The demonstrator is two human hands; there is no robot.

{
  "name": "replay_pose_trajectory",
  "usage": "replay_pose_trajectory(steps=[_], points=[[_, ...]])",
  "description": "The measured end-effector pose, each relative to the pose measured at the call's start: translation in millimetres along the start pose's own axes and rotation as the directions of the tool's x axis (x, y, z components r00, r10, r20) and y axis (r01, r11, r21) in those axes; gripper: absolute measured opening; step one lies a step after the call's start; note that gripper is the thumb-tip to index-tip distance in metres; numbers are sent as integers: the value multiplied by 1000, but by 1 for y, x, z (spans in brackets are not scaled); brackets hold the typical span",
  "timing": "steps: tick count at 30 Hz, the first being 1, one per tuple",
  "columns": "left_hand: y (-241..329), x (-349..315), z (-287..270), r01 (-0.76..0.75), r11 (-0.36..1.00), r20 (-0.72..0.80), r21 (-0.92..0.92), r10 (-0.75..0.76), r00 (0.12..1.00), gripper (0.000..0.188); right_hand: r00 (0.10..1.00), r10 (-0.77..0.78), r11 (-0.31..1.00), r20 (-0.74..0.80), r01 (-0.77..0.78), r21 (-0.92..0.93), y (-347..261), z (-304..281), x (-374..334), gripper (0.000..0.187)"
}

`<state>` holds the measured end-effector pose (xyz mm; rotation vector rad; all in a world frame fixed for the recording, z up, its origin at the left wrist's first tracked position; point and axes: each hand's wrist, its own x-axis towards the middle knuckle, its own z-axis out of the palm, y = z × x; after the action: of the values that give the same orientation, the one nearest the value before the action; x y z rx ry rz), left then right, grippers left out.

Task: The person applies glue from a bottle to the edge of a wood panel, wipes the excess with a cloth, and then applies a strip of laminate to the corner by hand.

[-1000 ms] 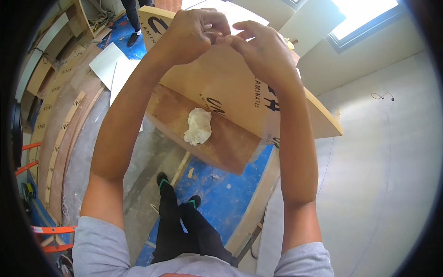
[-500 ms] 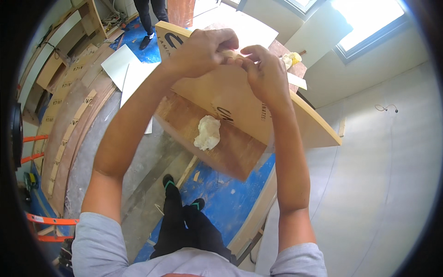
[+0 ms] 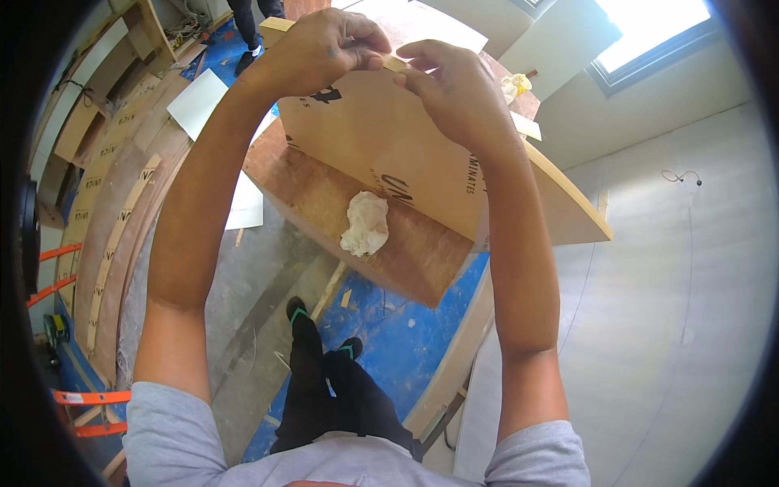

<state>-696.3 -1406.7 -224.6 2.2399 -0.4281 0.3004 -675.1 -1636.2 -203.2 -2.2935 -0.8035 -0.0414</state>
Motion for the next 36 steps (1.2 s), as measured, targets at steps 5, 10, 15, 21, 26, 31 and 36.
replay_pose_trajectory(steps=[5, 10, 15, 21, 26, 31, 36], points=[[5, -8, 9, 28, 995, -80, 95, -20, 997, 19, 990, 82, 996, -119, -84, -11, -6, 11, -2, 39], [11, -7, 6, 16, 984, -95, 176, 1, 995, 19, 975, 129, 991, -181, -134, -17, -9, 15, 0, 36], [-14, -15, -6, -281, 956, -178, -79, 264, 948, 18, 986, 130, 991, -103, -129, 19, -5, 10, -9, 36], [-28, -22, -32, -62, 993, -66, -104, 55, 996, 16, 996, 20, 1000, -82, -22, -18, -15, 15, -9, 42], [-31, -21, -22, 34, 991, -120, -129, -49, 992, 11, 996, -81, 996, -45, 82, 39, -23, 22, 13, 40], [-12, -26, -21, 124, 992, -166, 14, -120, 979, 16, 996, 19, 998, -85, -24, -50, -34, 37, 19, 32], [-14, -25, -19, 93, 990, -166, 110, -74, 983, 15, 986, -61, 995, -153, 49, -86, -27, 47, 19, 27]])
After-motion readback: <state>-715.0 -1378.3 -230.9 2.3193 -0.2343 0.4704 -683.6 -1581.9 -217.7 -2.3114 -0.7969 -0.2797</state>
